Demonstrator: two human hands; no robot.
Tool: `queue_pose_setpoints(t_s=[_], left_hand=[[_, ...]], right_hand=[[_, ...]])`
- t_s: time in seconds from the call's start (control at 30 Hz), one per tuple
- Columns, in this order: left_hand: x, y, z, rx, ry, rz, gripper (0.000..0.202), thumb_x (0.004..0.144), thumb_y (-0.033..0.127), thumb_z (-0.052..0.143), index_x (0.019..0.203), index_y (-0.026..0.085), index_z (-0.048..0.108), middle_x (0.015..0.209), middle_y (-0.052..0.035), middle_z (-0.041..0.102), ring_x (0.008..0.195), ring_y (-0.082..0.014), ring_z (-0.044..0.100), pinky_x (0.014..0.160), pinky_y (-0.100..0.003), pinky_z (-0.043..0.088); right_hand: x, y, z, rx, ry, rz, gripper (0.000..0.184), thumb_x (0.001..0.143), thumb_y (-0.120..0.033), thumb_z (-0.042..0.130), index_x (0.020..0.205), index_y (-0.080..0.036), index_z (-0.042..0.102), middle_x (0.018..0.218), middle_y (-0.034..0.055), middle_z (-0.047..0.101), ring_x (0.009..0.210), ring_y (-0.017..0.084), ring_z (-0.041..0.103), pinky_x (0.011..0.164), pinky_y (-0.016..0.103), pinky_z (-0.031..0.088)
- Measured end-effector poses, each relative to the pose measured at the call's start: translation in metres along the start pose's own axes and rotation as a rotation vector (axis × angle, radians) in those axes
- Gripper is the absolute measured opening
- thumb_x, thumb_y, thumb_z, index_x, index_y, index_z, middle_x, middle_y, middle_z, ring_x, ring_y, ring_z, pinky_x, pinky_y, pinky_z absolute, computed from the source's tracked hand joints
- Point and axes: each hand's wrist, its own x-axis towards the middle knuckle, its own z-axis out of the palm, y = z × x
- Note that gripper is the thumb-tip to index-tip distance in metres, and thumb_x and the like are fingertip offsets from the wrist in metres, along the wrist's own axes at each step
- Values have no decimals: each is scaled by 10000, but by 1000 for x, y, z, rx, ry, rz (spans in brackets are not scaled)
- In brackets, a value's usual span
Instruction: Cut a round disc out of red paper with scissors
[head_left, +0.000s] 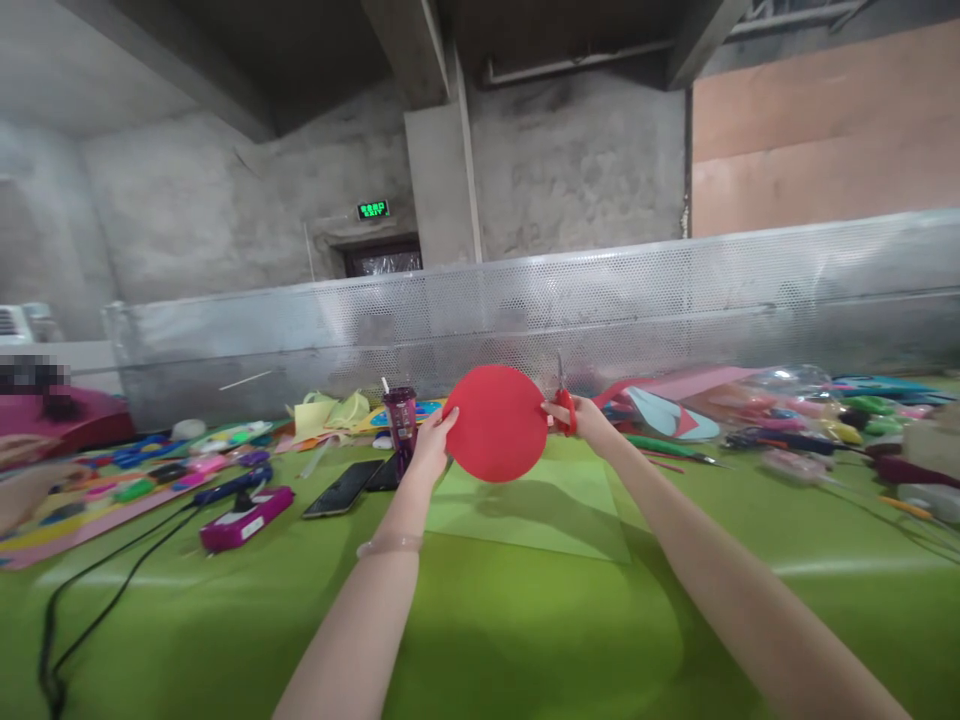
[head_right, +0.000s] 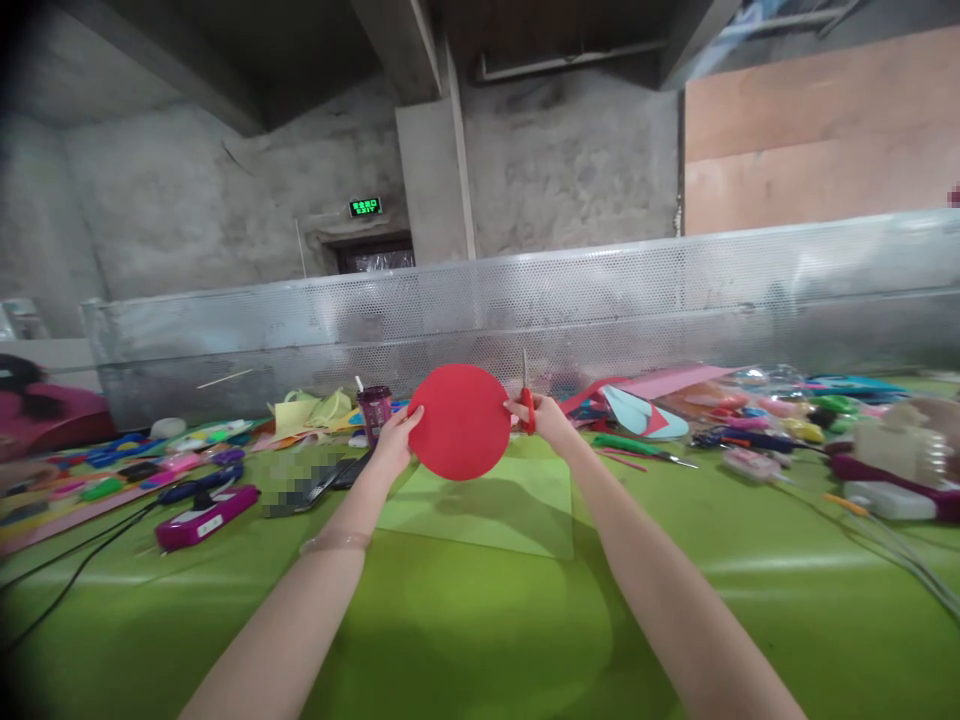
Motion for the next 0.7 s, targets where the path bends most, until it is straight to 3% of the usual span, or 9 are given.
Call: queue_pose_setpoints(t_s=[0.1, 0.23, 0.37, 0.53, 0.63, 0.7], left_hand=[[-1, 0, 2, 8, -50, -27, 258, 649, 209, 712, 893, 158, 646, 899, -85, 678, 805, -201, 639, 766, -317, 495], [-3, -2, 3, 49, -163, -57, 338, 642, 247, 723, 957, 169, 627, 1001, -104, 651, 825, -195, 632, 671, -268, 509], [-4, -5, 0, 202, -225, -160, 340, 636, 286, 723, 931, 144, 631, 960, -121, 660, 715, -179, 636, 566, -248, 505], [0, -8, -3, 262, -105, -84, 382, 618, 316, 722, 945, 142, 631, 948, -111, 665, 733, -185, 636, 567, -251, 504], [3, -8, -4, 250, -19, 17, 412, 604, 347, 726, 950, 145, 632, 938, -96, 671, 802, -203, 633, 645, -279, 511], [2, -7, -4, 243, -22, 40, 417, 594, 354, 733, 941, 143, 638, 919, -91, 677, 824, -212, 632, 723, -313, 508]], right_hand=[[-4, -4, 3, -18, -8, -27, 279, 586, -384, 724, 663, -158, 581, 576, -12, 567, 498, 100, 514, 527, 239, 455], [-6, -7, 6, 71, 85, -25, 303, 584, -406, 717, 695, -163, 574, 632, 6, 598, 540, 120, 547, 532, 249, 466], [-5, -7, 6, 111, 170, -64, 311, 562, -406, 729, 698, -172, 574, 644, 9, 614, 555, 133, 563, 534, 251, 475], [-4, -5, 5, 61, 79, -9, 287, 591, -399, 715, 706, -174, 580, 605, 9, 612, 523, 136, 569, 535, 268, 486], [-3, -3, 2, 2, 38, 14, 279, 587, -392, 720, 674, -166, 582, 595, 8, 599, 488, 113, 544, 529, 253, 480], [-3, -3, 1, 6, 51, 19, 287, 580, -397, 723, 670, -167, 576, 582, -1, 582, 481, 105, 530, 527, 248, 477]])
